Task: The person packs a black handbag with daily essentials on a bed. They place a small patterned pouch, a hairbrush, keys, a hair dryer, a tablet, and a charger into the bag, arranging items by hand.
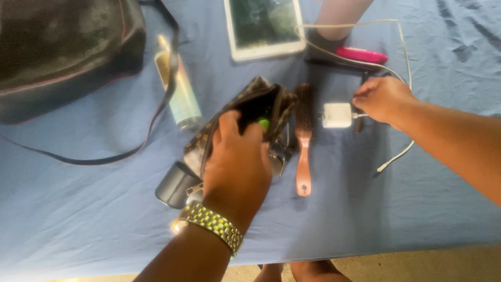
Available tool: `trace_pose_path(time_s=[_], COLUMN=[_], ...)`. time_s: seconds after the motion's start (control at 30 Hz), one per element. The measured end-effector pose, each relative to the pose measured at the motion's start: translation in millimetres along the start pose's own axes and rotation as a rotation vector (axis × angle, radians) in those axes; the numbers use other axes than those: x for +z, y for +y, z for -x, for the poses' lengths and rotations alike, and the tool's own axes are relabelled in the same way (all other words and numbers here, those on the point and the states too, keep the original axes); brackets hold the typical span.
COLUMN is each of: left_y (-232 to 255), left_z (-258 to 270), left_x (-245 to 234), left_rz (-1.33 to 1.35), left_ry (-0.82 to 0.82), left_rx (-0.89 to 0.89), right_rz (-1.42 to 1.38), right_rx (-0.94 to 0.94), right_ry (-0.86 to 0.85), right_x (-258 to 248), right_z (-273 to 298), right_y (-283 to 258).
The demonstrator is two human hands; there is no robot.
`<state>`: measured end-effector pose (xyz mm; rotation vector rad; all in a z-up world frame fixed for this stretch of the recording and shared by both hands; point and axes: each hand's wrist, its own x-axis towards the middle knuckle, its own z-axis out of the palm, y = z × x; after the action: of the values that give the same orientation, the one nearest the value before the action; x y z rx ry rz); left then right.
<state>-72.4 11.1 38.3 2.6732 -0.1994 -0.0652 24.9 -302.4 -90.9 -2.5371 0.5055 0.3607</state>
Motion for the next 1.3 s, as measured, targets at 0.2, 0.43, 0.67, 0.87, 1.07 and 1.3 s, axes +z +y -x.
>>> trace_pose_path(time_s=[0.2,0.43,0.67,0.87,1.07,1.3], left_y=[-1,1,1,-1,-4,-6], left_z=[8,3,6,7,5,7], left_x=[0,0,3,6,6,2], left_rz=[-0.024,-0.030,-0.013,-0.009,-0.007,-0.006], left_ry=[0.022,-0.048,-0.013,0.028,0.032,0.093], left_rx=[-0.011,-0.096,-0.088,-0.078,-0.075,-0.048], right_rz=[0.208,0.196,0.147,0.263,0.507,0.576], right_rx=[-0.089,-0.142,-0.314,-0.533,-0.383,-0.416], right_ry=[0.020,-0.012,0.045,0.078,-0.045,0.049], right_x=[14,10,4,0,-1,1], right_z=[-1,18,19,-19,-51,-22], right_y=[11,3,-12,-27,-40,-27])
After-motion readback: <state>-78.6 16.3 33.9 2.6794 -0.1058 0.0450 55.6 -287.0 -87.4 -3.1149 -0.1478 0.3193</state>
